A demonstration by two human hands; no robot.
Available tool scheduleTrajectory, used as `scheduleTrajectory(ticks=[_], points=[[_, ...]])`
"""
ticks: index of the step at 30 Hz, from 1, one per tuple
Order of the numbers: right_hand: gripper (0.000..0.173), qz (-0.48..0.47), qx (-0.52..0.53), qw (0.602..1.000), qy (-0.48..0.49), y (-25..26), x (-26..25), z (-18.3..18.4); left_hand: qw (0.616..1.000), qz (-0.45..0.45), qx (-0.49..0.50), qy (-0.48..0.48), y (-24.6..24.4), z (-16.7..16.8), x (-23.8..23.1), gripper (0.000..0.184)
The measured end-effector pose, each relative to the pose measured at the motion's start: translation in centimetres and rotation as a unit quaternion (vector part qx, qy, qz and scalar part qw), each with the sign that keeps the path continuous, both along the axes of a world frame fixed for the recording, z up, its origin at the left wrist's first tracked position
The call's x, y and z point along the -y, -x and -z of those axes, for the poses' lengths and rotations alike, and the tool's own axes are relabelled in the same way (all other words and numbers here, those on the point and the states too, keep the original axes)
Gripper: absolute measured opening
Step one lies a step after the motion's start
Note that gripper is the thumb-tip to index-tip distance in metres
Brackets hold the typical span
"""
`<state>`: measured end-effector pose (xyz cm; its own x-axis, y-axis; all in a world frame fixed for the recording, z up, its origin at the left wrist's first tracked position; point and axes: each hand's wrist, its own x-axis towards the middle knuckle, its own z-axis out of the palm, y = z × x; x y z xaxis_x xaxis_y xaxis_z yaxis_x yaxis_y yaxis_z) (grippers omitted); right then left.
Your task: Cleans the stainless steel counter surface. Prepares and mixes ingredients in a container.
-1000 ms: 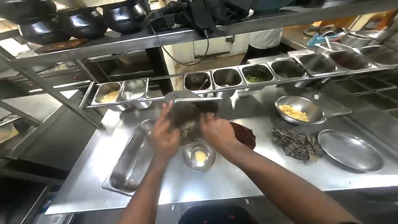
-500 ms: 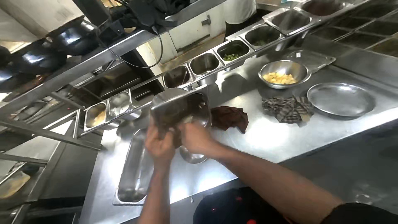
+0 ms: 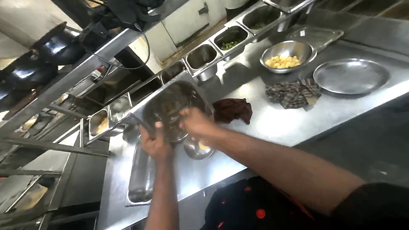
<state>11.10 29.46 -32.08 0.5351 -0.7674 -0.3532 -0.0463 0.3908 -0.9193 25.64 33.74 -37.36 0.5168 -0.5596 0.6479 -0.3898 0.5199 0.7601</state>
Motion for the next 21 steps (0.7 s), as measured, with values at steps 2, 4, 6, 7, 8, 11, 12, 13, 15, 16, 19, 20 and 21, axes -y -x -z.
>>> scheduleTrajectory(ticks=[2, 4, 6, 7, 8, 11, 12, 13, 15, 16, 19, 20, 21], points=[[0.046, 0.053, 0.029, 0.998, -0.036, -0.6, 0.2, -0.2, 0.999, -0.024, -0.024, -0.017, 0.6, -0.4, 0.0, 0.014], [0.046, 0.096, 0.055, 0.992, -0.063, -1.1, 0.5, -0.2, 0.997, -0.032, -0.058, -0.033, 1.2, -0.9, 0.0, 0.011], [0.047, 0.107, 0.043, 0.992, -0.055, -1.6, 0.8, -0.2, 0.996, -0.024, -0.075, -0.037, 1.7, -1.1, -0.1, 0.01], [0.043, 0.101, 0.019, 0.994, -0.035, -1.8, 0.9, -0.2, 0.996, -0.022, -0.078, -0.036, 1.9, -1.1, -0.1, 0.009], [0.041, 0.089, -0.012, 0.996, -0.004, -2.0, 1.1, -0.3, 0.996, -0.017, -0.078, -0.035, 2.1, -1.0, -0.2, 0.01], [0.045, 0.011, -0.128, 0.982, 0.139, -2.0, 1.4, -0.7, 0.996, -0.016, -0.081, -0.042, 1.9, -0.9, -0.2, 0.009], [0.044, -0.022, -0.158, 0.968, 0.195, -1.9, 1.5, -0.7, 0.996, -0.014, -0.076, -0.047, 1.7, -0.9, -0.3, 0.009], [0.04, -0.056, -0.183, 0.947, 0.257, -1.8, 1.5, -0.7, 0.996, -0.005, -0.07, -0.052, 1.5, -1.0, -0.4, 0.01], [0.031, -0.117, -0.222, 0.895, 0.369, -1.9, 1.2, -0.5, 0.996, 0.012, -0.065, -0.066, 1.3, -1.2, -0.6, 0.01], [0.029, -0.142, -0.244, 0.864, 0.416, -1.9, 1.1, -0.4, 0.996, 0.012, -0.064, -0.067, 1.1, -1.3, -0.6, 0.008], [0.028, -0.183, -0.283, 0.806, 0.487, -1.1, 1.4, -0.3, 0.998, 0.015, -0.038, -0.058, 0.2, -1.3, -0.6, 0.009], [0.028, -0.174, -0.294, 0.801, 0.492, -0.8, 1.5, -0.3, 0.998, 0.019, -0.028, -0.053, -0.1, -1.3, -0.6, 0.011], [0.028, -0.153, -0.304, 0.802, 0.492, -0.5, 1.5, -0.4, 0.998, 0.021, -0.024, -0.049, -0.2, -1.4, -0.6, 0.012]])
